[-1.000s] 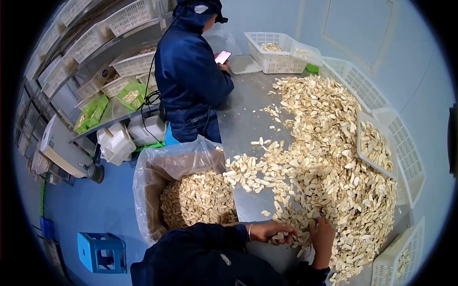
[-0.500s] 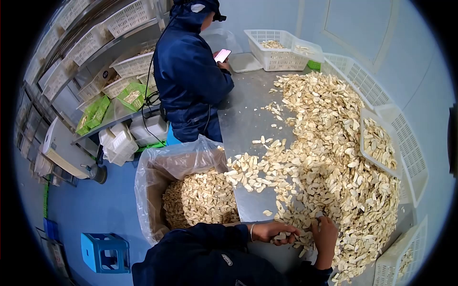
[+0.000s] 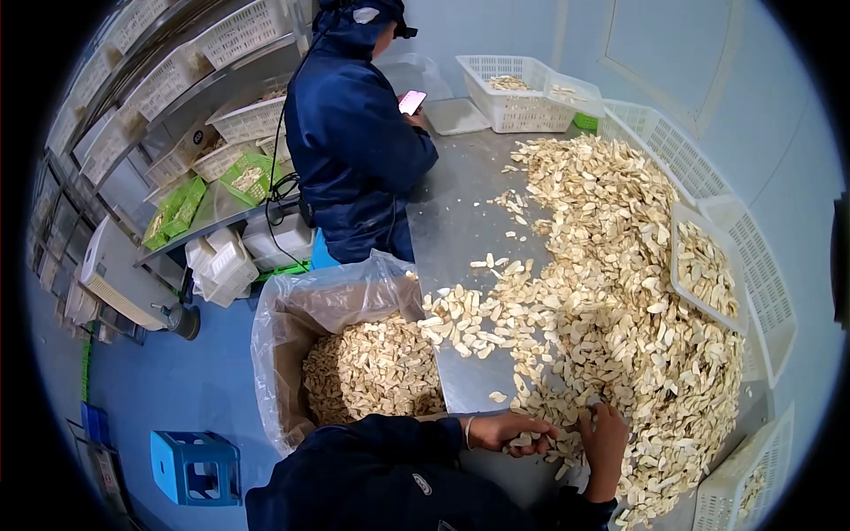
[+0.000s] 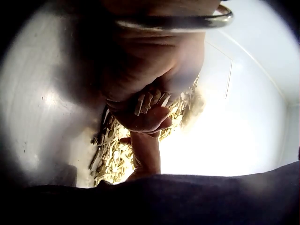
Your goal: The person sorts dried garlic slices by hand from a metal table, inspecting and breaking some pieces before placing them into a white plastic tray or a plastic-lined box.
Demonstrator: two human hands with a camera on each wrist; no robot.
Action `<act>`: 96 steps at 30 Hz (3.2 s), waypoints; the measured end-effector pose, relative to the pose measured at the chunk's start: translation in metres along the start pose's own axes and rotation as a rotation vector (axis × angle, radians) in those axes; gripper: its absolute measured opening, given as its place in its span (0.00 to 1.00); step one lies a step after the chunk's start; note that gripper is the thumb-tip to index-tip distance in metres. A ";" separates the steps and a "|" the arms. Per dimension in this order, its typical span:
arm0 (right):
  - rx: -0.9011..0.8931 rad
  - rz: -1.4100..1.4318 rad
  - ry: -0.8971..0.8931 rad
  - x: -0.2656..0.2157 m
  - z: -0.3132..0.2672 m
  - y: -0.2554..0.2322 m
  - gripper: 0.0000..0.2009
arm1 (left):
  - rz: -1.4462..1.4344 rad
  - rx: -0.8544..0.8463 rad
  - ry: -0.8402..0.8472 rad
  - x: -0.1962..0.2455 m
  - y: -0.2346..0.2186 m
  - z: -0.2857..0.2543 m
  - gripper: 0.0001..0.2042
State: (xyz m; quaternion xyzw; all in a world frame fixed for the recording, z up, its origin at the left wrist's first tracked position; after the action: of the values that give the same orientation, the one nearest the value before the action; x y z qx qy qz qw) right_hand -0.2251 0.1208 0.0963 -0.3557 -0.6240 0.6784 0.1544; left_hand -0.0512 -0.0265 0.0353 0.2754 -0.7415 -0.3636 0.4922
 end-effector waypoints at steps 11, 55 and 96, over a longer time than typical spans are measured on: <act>0.045 0.021 -0.045 -0.001 -0.001 -0.002 0.14 | 0.012 -0.002 0.034 0.000 0.002 -0.001 0.21; 0.060 -0.009 -0.048 -0.005 -0.002 0.003 0.10 | -0.071 -0.021 0.021 -0.016 -0.015 0.012 0.21; 0.109 0.001 -0.129 -0.001 -0.005 0.010 0.11 | -0.071 -0.046 -0.005 -0.015 -0.015 0.016 0.19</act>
State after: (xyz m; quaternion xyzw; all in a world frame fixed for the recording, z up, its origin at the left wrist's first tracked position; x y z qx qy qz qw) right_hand -0.2184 0.1221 0.0874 -0.3025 -0.5947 0.7330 0.1325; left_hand -0.0594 -0.0192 0.0111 0.2894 -0.7239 -0.3984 0.4832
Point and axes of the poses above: each hand's wrist, its own z-axis towards the middle knuckle, its own y-axis out of the palm, x = y × z, the point moved 1 cm from there along z, towards the middle knuckle, and after that the axes turned 2 degrees about y, right-handed, at the moved point
